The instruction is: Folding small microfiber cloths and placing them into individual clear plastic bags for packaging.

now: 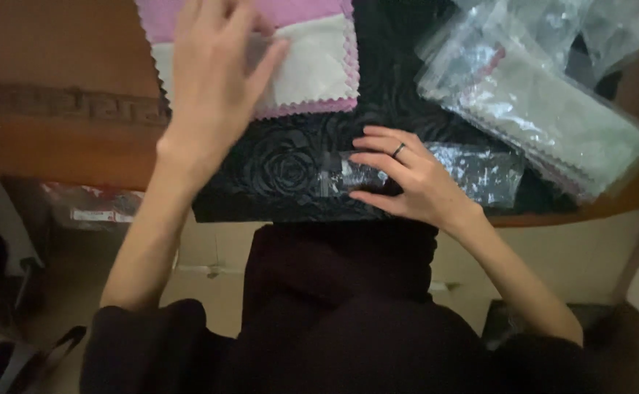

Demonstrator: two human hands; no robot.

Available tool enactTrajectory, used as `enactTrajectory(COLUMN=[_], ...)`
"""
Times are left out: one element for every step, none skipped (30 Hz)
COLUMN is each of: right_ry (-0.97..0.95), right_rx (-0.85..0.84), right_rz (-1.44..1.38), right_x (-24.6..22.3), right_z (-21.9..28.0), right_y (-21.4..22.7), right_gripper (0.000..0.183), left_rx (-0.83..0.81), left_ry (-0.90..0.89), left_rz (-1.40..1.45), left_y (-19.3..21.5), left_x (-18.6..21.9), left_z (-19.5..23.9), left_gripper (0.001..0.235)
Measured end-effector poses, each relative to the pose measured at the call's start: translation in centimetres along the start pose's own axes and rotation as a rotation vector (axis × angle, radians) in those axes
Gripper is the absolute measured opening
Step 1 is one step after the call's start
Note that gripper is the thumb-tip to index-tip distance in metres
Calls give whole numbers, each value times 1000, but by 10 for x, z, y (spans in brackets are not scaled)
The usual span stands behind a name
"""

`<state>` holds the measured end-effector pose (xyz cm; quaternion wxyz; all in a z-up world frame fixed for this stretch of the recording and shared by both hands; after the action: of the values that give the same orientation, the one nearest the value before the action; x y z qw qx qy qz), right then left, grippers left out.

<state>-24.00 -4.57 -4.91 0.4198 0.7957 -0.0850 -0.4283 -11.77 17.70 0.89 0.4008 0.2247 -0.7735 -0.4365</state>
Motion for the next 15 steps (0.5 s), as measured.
enactTrajectory(right_ry=[15,15,25,34,33,35,36,36,39,41,39,34,29,28,32], right_rx=[-2,-4,2,6,3,1,-1,-2,-7,-13,-15,-19,-23,-23,-17], right_rz=[17,17,31,40,38,48,59,58,60,61,60,66,71,71,66], right_x=[-1,0,0,-1,-1,-1,-1,-1,-1,-1,-1,0,1,1,1], right_z=[1,1,1,1,1,0,0,0,0,0,1,2,2,1,1], right_y=[-1,-1,-2,-2,-2,-2,-2,-2,-3,-3,-4,-4,-5,-5,-4], right_gripper=[52,52,53,55,55,56,57,57,58,59,59,59,60,60,59], left_rx=[11,13,-2,-19,-19,-25,-30,-30,-31,-32,-33,-31,-27,-28,-68], left_ry=[-6,-5,-21,-35,-32,-52,-72,-71,-98,-124,-123,-172,-221,-220,-174], left_rz=[56,57,130,203,204,243,283,283,287,292,294,378,462,463,586], left_y=[1,3,5,8,12,15,19,27,35,43,52,62,73,75,77], left_x=[0,2,5,8,11,14,18,23,29,36,44,56,67,75,82], left_z=[1,1,0,1,4,7,10,15,20,25,31,37,43,51,58], left_gripper=[26,26,23,22,22,21,20,20,21,23,23,16,9,9,11])
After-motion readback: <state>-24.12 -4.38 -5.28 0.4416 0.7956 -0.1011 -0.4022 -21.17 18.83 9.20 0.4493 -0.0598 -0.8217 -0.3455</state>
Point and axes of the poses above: each hand's wrist, its own z-axis away from the middle knuckle, its own y-axis out of the back of the hand, x = y × z, the point moved 5 cm from there along -z, towards the middle knuckle, and after that the axes turned 7 degrees about z, right-handed, at the moved point
